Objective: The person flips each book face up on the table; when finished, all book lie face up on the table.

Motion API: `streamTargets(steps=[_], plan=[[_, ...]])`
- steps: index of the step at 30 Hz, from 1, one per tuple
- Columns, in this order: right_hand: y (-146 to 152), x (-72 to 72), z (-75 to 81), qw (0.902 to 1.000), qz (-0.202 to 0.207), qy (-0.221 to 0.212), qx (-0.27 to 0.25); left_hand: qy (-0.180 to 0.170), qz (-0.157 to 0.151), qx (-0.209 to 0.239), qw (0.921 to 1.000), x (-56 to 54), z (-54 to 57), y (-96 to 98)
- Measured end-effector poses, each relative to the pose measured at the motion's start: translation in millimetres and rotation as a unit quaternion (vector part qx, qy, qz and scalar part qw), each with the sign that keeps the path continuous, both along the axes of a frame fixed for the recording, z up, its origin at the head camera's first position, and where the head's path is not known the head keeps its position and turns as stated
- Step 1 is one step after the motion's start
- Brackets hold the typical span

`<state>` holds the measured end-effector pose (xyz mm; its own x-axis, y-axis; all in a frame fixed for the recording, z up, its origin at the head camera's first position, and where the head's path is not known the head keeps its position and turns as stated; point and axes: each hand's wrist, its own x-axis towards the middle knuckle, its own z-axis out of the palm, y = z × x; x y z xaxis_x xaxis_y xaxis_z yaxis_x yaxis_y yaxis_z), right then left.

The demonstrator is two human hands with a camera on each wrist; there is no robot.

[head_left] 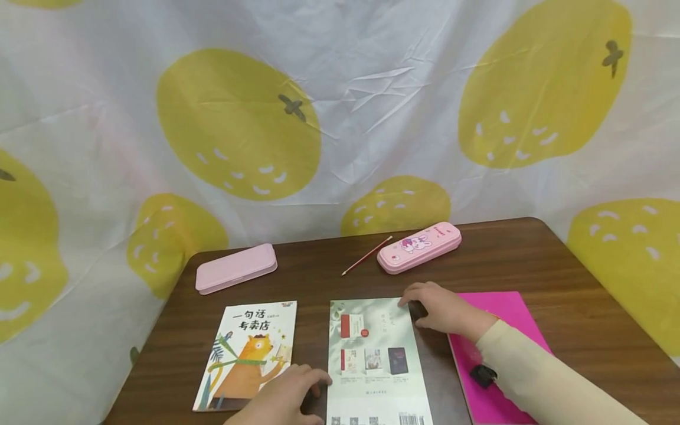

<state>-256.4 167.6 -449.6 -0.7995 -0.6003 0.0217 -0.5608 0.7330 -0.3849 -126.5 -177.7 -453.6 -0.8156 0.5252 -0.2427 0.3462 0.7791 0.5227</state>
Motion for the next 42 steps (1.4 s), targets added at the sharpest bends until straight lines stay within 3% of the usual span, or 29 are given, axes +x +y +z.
streamTargets(steps=[4, 7, 9, 13, 16, 23, 26, 30, 32, 35, 38, 42], plan=[[1.3, -1.8, -1.8, 0.9999, -0.004, -0.005, -0.008, -0.004, 0.001, 0.023, 0.9997, 0.0, -2.3, 2.6], [1.5, -3.0, -2.9, 0.9999, -0.004, -0.007, -0.013, -0.004, -0.011, 0.04, 0.9991, -3.1, -12.8, 0.8], [1.6, -4.0, -3.8, 0.9999, -0.001, -0.004, -0.015, 0.0, -0.022, 0.048, 0.9986, -7.3, -27.6, -3.4], [1.4, -6.0, -5.8, 0.9997, 0.009, 0.002, -0.023, 0.041, -0.046, 0.044, 0.9972, -14.9, -62.3, -12.3], [1.0, -6.8, -7.5, 0.9996, 0.009, 0.005, -0.027, 0.065, -0.041, 0.033, 0.9965, -15.7, -77.2, -12.8], [-1.4, -9.5, -7.1, 0.9983, -0.018, 0.052, -0.017, 0.015, 0.006, 0.046, 0.9988, 4.6, -12.3, 6.4], [-1.9, -9.7, -7.4, 0.9975, -0.028, 0.058, -0.028, 0.023, 0.002, 0.065, 0.9976, 2.2, -26.6, 0.5], [0.6, -7.3, -6.7, 0.9973, -0.027, 0.061, -0.032, 0.032, -0.009, 0.078, 0.9964, -3.4, -57.7, -8.9], [2.3, -6.3, -5.1, 0.9974, -0.023, 0.059, -0.036, 0.016, -0.006, 0.082, 0.9965, -4.2, -64.6, -10.3], [4.7, -6.5, -1.8, 0.9978, -0.016, 0.045, -0.045, -0.015, -0.002, 0.096, 0.9953, -1.2, -56.6, -8.8], [6.5, -7.6, 1.5, 0.9979, -0.011, 0.027, -0.058, -0.046, 0.01, 0.106, 0.9933, 4.4, -36.3, -5.2], [9.5, -8.3, 3.1, 0.9974, -0.004, 0.016, -0.071, -0.051, 0.016, 0.097, 0.9939, 8.1, -25.4, -2.4]])
